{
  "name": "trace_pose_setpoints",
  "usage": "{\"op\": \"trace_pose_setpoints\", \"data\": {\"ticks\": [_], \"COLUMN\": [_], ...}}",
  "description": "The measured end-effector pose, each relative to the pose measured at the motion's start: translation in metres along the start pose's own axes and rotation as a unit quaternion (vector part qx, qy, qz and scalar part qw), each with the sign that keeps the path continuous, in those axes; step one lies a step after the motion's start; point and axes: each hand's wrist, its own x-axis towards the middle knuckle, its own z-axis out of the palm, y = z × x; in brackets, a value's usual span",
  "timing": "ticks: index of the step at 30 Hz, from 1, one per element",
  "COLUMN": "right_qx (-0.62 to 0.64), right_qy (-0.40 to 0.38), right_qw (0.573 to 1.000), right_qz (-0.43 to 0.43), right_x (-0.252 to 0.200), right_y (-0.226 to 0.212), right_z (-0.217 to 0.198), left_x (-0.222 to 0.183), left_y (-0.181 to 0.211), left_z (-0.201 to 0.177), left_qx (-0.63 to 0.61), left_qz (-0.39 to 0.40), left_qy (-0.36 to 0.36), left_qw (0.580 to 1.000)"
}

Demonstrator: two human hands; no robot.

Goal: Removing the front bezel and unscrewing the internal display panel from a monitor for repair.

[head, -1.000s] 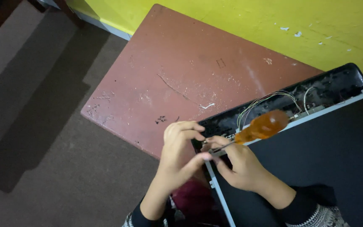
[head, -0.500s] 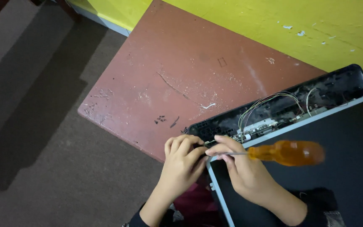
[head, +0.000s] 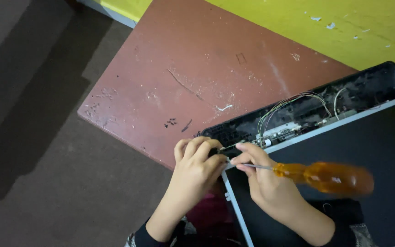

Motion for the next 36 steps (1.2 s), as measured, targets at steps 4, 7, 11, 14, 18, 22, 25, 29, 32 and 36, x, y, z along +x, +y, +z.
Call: {"op": "trace_pose_setpoints", "data": {"ticks": [4,7,11,14,18,22,25,29,32,36], "right_qx": [0.023,0.056,-0.021,0.000,0.178,0.226,0.201,0.156,0.130,0.124], "right_qy": [-0.028,-0.032,0.007,0.068,0.142,0.213,0.206,0.201,0.199,0.205], "right_qw": [0.998,0.996,0.998,0.998,0.974,0.950,0.958,0.967,0.971,0.969], "right_qz": [0.043,0.057,0.057,0.007,-0.008,-0.010,0.003,0.015,0.018,0.058], "right_x": [0.004,0.009,0.014,0.017,0.024,0.030,0.028,0.027,0.023,0.015], "right_y": [-0.006,0.002,0.013,0.015,0.026,0.054,0.063,0.057,0.060,0.080], "right_z": [-0.009,-0.010,-0.014,-0.018,-0.020,-0.019,-0.014,-0.011,-0.011,-0.008], "left_x": [-0.001,0.006,0.003,-0.001,-0.006,-0.028,-0.047,-0.051,-0.053,-0.041], "left_y": [0.000,-0.003,-0.005,-0.001,-0.017,-0.063,-0.092,-0.125,-0.153,-0.162], "left_z": [0.006,0.006,0.016,0.021,0.016,0.001,-0.001,0.002,0.016,0.011], "left_qx": [0.011,0.008,-0.014,0.018,-0.014,-0.064,-0.103,-0.107,-0.056,-0.028], "left_qz": [0.002,0.030,0.015,0.021,-0.077,-0.277,-0.325,-0.308,-0.192,-0.173], "left_qy": [-0.024,-0.033,-0.053,-0.050,-0.048,0.089,0.168,0.147,0.114,0.100], "left_qw": [1.000,0.999,0.998,0.998,0.996,0.955,0.925,0.934,0.973,0.979]}}
